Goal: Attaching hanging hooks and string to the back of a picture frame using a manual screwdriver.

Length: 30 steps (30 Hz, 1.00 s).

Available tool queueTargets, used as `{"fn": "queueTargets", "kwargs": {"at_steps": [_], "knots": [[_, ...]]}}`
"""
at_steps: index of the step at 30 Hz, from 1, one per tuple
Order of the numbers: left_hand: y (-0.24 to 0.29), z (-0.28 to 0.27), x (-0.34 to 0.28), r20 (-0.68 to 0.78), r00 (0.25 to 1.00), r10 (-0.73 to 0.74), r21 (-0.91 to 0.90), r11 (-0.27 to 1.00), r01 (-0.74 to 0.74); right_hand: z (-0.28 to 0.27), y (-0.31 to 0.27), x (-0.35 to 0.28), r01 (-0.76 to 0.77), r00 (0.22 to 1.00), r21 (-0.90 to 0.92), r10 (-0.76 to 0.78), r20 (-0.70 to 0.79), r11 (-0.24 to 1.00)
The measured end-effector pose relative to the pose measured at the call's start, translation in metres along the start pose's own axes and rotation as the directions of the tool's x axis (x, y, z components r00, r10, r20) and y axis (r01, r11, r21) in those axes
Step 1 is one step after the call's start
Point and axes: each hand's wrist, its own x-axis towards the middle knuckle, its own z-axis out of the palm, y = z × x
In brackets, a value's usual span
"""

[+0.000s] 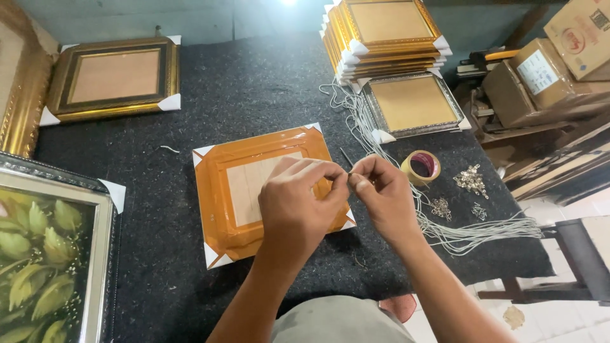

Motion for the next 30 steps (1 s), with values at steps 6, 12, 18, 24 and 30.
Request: {"fn": "queueTargets", "kwargs": {"at_steps": [6,12,18,24,30], "knots": [[-0.001,-0.002,0.002,0.067,0.996,-0.058,-0.079,0.995,0.063,-0.003,-0.009,-0.002,-0.045,0.998,-0.049,0.046,0.031,0.998],[-0.001,-0.005,0.004,0.216,0.968,-0.125,-0.088,0.985,0.147,-0.006,-0.013,-0.002,-0.071,0.994,-0.088,0.078,0.082,0.994],[0.003,-0.007,0.004,0.285,0.9,-0.33,-0.204,0.896,0.394,-0.003,-0.018,-0.004,-0.123,0.992,-0.057,0.124,0.014,0.991],[-0.01,0.008,0.001,0.358,0.787,-0.502,-0.348,0.711,0.611,0.005,-0.022,-0.008,-0.183,0.98,0.065,0.187,-0.071,0.981],[-0.021,0.02,-0.009,0.387,0.73,-0.564,-0.391,0.616,0.684,0.007,-0.016,-0.011,-0.17,0.977,0.115,0.182,-0.108,0.979]]}}
